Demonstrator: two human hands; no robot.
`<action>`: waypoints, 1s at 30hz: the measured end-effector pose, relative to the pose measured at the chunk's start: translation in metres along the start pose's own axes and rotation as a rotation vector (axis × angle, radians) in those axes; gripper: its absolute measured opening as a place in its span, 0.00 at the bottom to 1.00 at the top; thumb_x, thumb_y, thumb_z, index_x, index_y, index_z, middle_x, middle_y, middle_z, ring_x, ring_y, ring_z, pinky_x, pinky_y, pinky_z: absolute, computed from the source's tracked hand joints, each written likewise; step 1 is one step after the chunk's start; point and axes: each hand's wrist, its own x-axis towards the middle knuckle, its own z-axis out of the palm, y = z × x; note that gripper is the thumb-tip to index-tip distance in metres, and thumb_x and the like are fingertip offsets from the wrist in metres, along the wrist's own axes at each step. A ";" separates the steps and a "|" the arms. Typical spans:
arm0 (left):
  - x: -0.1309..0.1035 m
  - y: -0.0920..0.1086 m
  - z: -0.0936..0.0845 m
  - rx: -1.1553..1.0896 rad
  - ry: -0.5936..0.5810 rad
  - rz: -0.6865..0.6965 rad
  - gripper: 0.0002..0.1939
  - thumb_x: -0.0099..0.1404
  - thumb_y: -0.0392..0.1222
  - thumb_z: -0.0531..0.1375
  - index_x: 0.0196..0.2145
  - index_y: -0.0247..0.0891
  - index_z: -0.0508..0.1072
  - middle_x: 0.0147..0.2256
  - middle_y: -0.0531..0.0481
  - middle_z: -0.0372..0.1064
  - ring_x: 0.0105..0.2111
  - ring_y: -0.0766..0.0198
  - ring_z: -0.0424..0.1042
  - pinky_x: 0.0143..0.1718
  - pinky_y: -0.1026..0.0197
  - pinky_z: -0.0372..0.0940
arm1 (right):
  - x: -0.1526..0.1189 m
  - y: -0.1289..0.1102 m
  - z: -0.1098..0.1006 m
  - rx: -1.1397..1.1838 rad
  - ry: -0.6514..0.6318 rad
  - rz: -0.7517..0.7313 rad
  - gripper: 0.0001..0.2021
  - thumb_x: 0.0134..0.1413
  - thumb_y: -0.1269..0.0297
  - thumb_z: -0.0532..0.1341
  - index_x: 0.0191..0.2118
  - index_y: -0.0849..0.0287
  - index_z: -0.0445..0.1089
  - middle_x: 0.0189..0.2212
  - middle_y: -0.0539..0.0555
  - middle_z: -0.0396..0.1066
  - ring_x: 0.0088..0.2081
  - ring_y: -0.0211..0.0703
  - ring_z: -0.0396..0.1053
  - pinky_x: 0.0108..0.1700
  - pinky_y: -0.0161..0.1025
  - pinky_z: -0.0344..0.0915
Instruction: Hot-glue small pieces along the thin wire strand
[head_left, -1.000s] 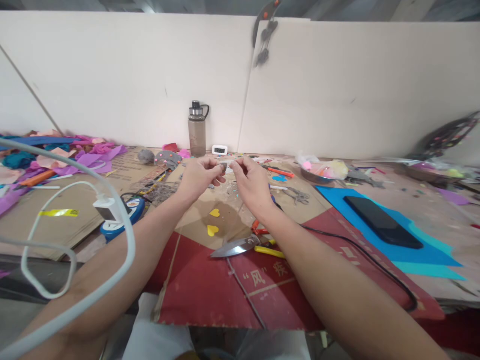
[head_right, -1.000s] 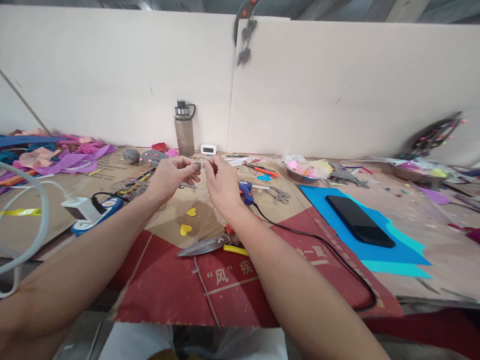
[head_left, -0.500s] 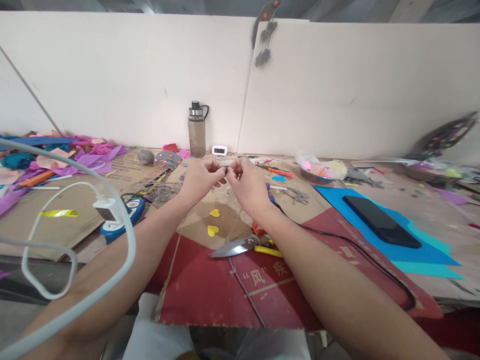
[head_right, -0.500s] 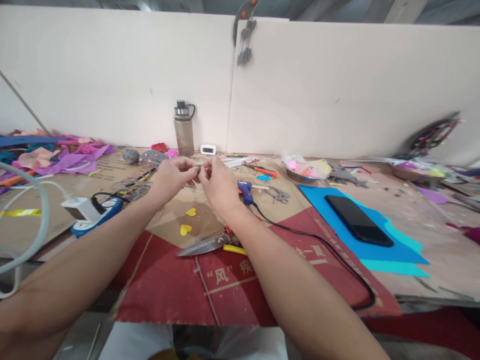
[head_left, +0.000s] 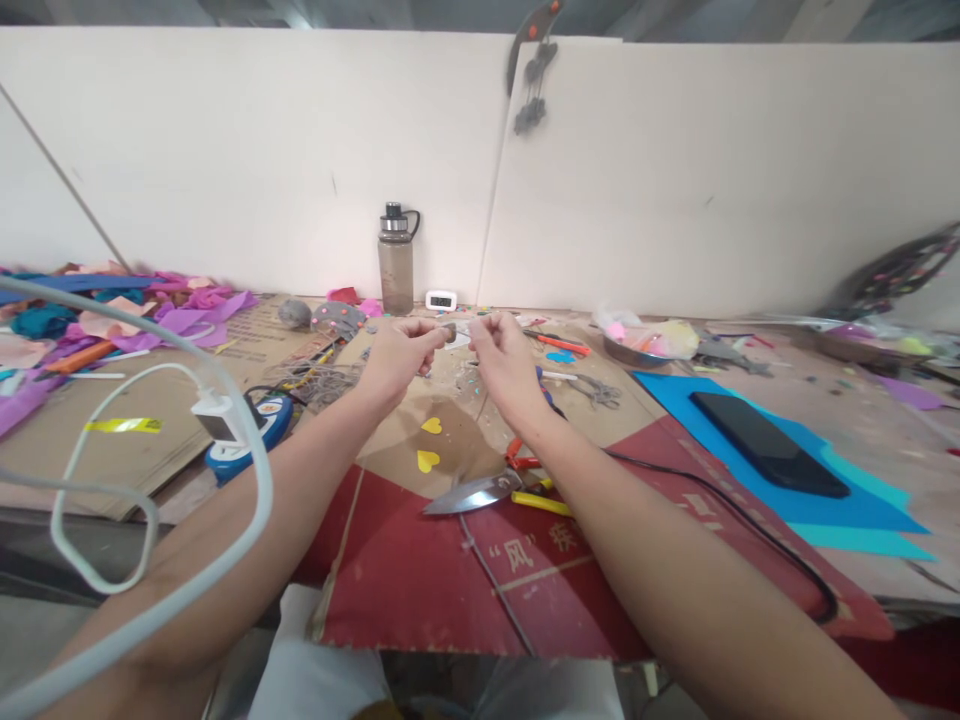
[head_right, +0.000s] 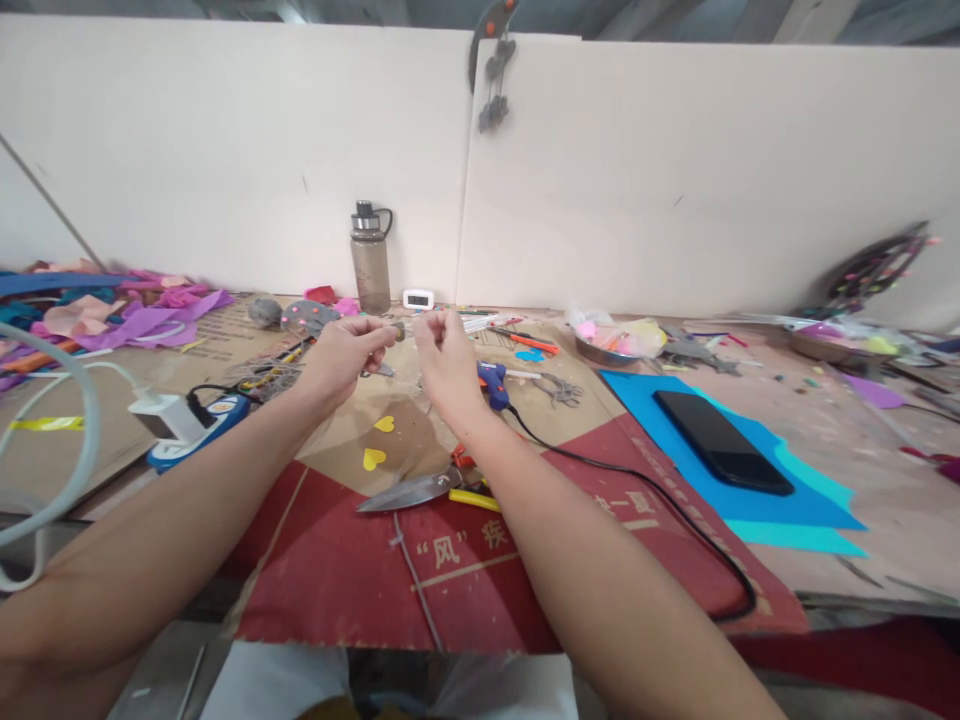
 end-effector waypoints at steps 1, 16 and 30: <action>0.000 0.000 0.000 0.010 -0.012 0.015 0.09 0.52 0.43 0.64 0.22 0.35 0.70 0.15 0.57 0.59 0.14 0.75 0.55 0.16 0.68 0.51 | -0.001 -0.002 0.000 0.020 -0.008 0.000 0.08 0.53 0.58 0.56 0.35 0.56 0.60 0.24 0.45 0.59 0.26 0.36 0.59 0.32 0.35 0.56; -0.002 0.009 -0.004 0.132 -0.118 0.022 0.10 0.53 0.41 0.63 0.31 0.32 0.76 0.22 0.52 0.68 0.19 0.72 0.64 0.22 0.67 0.62 | -0.001 -0.016 -0.012 -0.116 -0.052 0.015 0.07 0.50 0.64 0.57 0.26 0.59 0.67 0.20 0.46 0.59 0.24 0.35 0.55 0.30 0.35 0.54; -0.002 0.010 -0.005 0.150 -0.063 0.094 0.06 0.54 0.39 0.64 0.27 0.32 0.73 0.23 0.49 0.72 0.22 0.68 0.72 0.28 0.65 0.70 | -0.007 -0.014 -0.008 -0.243 -0.029 -0.232 0.02 0.51 0.70 0.55 0.30 0.57 0.63 0.29 0.51 0.65 0.31 0.39 0.60 0.35 0.37 0.56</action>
